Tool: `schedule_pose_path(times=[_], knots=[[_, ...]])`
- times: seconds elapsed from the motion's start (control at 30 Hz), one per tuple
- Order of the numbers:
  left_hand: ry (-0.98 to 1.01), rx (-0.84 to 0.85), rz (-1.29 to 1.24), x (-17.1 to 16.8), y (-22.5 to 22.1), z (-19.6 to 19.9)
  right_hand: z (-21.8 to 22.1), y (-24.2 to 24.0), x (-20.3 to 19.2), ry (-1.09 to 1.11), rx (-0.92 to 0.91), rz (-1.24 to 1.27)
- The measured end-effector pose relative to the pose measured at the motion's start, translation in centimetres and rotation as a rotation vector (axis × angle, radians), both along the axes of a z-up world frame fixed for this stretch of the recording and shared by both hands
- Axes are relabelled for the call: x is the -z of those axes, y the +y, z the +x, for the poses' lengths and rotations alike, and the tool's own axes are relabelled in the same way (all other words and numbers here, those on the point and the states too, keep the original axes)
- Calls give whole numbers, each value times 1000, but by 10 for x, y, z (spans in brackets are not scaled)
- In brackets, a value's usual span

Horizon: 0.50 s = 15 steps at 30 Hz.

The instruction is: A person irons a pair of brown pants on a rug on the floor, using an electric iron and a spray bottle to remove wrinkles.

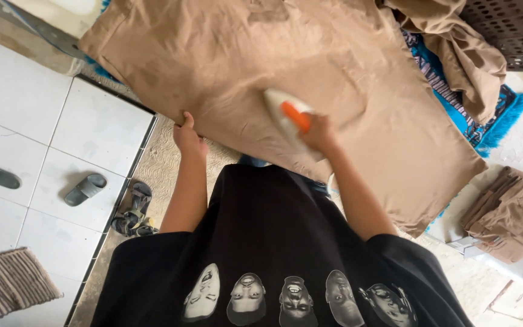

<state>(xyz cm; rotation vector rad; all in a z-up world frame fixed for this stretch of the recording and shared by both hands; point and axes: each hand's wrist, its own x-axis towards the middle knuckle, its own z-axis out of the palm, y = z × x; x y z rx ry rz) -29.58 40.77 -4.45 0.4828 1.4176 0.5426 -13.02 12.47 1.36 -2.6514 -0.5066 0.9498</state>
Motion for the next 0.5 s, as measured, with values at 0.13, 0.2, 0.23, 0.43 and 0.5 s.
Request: schedule_pose_path(times=[0.13,0.2,0.23,0.43,0.5], knots=[[-46,36,-29,39,11,-1,-47,20,-9,-13,-127,-245],[11,41,-52,61,18,-6,-41,17,-7,-81,-112,-234],[14,47,-53,60,17,-9,-28,3,5,-78,-107,-235],[123,88,10,33,8,-3,79,-80,17,-263,210,-12],[120,61,20,38,8,-2,125,-107,8,-248,399,-179]])
